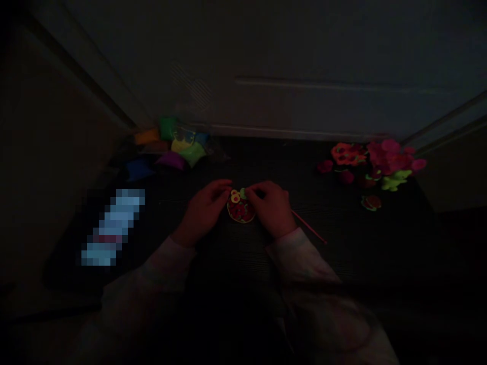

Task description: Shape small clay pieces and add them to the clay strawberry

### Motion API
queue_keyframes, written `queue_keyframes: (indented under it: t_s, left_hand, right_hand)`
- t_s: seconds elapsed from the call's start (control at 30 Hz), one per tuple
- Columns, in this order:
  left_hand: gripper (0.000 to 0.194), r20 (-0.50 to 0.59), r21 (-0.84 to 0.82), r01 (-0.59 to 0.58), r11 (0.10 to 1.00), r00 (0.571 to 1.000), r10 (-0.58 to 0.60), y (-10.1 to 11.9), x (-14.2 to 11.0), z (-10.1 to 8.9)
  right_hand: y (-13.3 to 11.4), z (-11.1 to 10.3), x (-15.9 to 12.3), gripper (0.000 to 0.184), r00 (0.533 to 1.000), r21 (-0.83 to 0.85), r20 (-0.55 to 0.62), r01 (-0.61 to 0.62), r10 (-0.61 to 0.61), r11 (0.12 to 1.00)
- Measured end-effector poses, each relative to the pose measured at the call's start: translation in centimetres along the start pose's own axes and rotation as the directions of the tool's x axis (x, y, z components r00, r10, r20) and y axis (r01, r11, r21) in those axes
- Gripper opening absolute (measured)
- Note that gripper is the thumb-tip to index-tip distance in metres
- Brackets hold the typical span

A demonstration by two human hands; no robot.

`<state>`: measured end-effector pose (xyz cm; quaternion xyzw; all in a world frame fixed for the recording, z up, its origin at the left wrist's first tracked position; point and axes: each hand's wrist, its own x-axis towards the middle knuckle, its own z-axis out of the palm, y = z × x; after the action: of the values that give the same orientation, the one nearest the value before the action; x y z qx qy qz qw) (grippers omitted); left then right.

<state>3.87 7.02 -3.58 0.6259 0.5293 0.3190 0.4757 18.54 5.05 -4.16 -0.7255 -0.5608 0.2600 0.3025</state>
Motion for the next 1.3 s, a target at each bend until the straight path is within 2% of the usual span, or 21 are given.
queue_keyframes:
  t_s: [0.3, 1.07, 1.3]
  left_hand:
    - [0.026, 0.021, 0.025, -0.018, 1.000, 1.000, 0.017, 0.19, -0.10, -0.16]
    - [0.032, 0.055, 0.072, -0.042, 0.997, 0.998, 0.038, -0.69, 0.18, 0.06]
    - [0.028, 0.042, 0.078, -0.042, 0.996, 0.998, 0.039, -0.30, 0.04, -0.06]
  right_hand:
    - [-0.17, -0.16, 0.09, 0.022, 0.999, -0.008, 0.002, -0.032, 0.032, 0.999]
    - [-0.24, 0.25, 0.20, 0.021, 1.000, -0.060, -0.011, -0.019, 0.018, 0.998]
    - [-0.07, -0.16, 0.16, 0.025, 1.000, -0.006, 0.008, -0.001, 0.001, 1.000]
